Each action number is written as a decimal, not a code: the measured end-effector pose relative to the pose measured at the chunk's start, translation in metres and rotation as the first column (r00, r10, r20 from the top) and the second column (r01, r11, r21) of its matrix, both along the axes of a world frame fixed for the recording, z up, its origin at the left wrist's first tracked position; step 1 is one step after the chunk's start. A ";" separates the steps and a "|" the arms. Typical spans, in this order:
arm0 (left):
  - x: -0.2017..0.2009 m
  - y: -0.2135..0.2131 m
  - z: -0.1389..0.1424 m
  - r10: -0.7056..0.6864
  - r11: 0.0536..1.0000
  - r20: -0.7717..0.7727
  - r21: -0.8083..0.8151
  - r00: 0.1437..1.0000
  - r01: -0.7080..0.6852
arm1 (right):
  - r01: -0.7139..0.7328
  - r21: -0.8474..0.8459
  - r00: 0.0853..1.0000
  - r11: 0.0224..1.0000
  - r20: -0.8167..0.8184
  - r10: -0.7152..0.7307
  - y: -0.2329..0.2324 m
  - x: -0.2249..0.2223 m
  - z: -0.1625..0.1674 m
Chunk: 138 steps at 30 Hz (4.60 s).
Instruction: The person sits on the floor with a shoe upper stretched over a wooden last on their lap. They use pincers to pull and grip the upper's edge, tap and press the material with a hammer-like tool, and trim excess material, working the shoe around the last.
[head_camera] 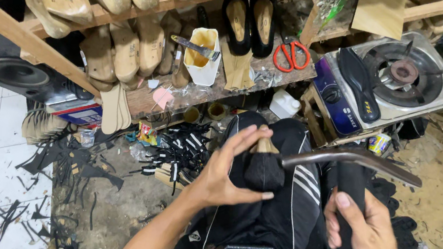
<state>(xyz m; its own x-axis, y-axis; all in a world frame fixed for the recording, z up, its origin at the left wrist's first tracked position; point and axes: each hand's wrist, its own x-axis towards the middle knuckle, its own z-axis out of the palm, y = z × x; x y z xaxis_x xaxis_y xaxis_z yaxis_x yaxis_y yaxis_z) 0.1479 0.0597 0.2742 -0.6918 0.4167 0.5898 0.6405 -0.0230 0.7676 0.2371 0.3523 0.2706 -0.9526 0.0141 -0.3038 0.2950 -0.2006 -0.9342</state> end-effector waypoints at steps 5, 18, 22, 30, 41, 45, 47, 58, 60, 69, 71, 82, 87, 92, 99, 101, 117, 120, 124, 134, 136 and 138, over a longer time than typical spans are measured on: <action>-0.008 -0.007 0.003 0.165 0.984 0.012 -0.075 0.986 -0.164 | 0.057 0.198 0.989 0.978 -0.148 -0.028 -0.025 -0.003 -0.008; -0.008 0.001 0.003 0.408 0.908 0.022 -0.119 0.913 -0.403 | 0.153 -0.045 0.818 0.987 -0.555 -0.152 -0.071 -0.005 -0.019; -0.010 -0.002 -0.001 0.409 0.912 0.131 -0.071 0.903 -0.403 | 0.148 -0.039 0.928 0.988 -0.339 -0.153 -0.086 -0.012 -0.030; -0.013 -0.006 -0.022 0.464 0.873 0.175 0.077 0.868 -0.482 | 0.117 -0.200 0.964 0.973 -0.214 -0.159 -0.108 -0.030 -0.052; -0.026 0.011 -0.072 0.351 0.477 0.599 0.547 0.720 -0.688 | -0.076 0.150 0.982 0.986 -0.159 0.099 -0.135 -0.011 -0.059; -0.051 -0.014 -0.091 -0.094 0.352 0.668 0.716 0.738 -0.603 | -0.035 0.186 0.966 0.982 -0.244 0.081 -0.115 -0.010 -0.028; -0.054 -0.026 -0.102 -0.156 0.352 0.686 0.710 0.710 -0.609 | 0.168 0.065 0.884 0.984 -0.451 -0.121 -0.098 -0.006 -0.005; -0.039 -0.024 -0.094 0.115 0.688 0.439 0.612 0.891 -0.390 | -0.036 0.055 0.992 0.998 -0.116 0.043 -0.104 -0.013 -0.038; -0.034 -0.023 -0.090 -0.090 0.538 0.516 0.745 0.852 -0.394 | 0.033 -0.088 0.955 0.996 -0.292 -0.057 -0.104 -0.007 -0.041; -0.032 -0.030 -0.107 0.005 0.621 0.487 0.683 0.873 -0.385 | -0.027 0.103 0.987 0.994 -0.157 0.043 -0.102 -0.013 -0.046; -0.034 -0.038 -0.119 0.069 0.544 0.665 0.600 0.744 -0.587 | -0.099 0.268 0.988 0.958 -0.088 0.127 -0.084 -0.007 -0.058; 0.028 -0.109 -0.096 0.242 0.949 0.728 -0.315 0.641 0.000 | -0.285 0.859 0.674 0.425 -0.135 0.726 0.049 0.030 -0.112; 0.066 -0.069 -0.089 0.060 0.981 0.822 0.058 0.566 -0.188 | 0.098 0.863 0.862 0.496 -0.323 0.391 0.001 0.037 -0.103; 0.103 -0.003 -0.093 0.344 0.938 0.393 -0.107 0.853 -0.329 | -0.281 -0.207 0.934 0.937 -0.282 0.218 -0.079 0.029 -0.097; 0.088 0.031 -0.107 -0.203 0.877 0.771 0.417 0.603 -0.238 | 0.107 -0.087 0.985 0.990 -0.125 -0.117 -0.087 0.018 -0.095; 0.046 0.037 -0.107 -0.307 0.810 0.812 0.497 0.496 -0.313 | 0.052 0.205 0.975 0.977 -0.223 -0.005 -0.085 0.025 -0.083; -0.036 0.037 -0.045 -0.807 0.521 0.501 0.853 0.314 -0.023 | 0.111 0.539 0.934 0.835 -0.345 0.098 -0.126 0.030 -0.021; -0.038 0.036 -0.049 -0.811 0.512 0.489 0.859 0.322 -0.014 | 0.126 0.569 0.927 0.813 -0.360 0.107 -0.128 0.029 -0.020; -0.040 0.036 -0.051 -0.826 0.493 0.475 0.870 0.305 -0.020 | 0.133 0.582 0.925 0.802 -0.363 0.110 -0.128 0.028 -0.019; -0.033 0.036 -0.038 -0.681 0.644 0.621 0.760 0.389 -0.086 | 0.005 0.137 0.966 0.991 -0.255 0.030 -0.104 0.024 -0.039; -0.030 0.032 -0.032 -0.646 0.668 0.636 0.739 0.421 -0.089 | -0.084 -0.327 0.995 0.941 -0.071 0.065 -0.081 0.013 -0.049; -0.025 0.029 -0.029 -0.639 0.688 0.625 0.725 0.448 -0.030 | -0.099 -0.619 0.989 0.779 0.026 0.147 -0.067 0.009 -0.065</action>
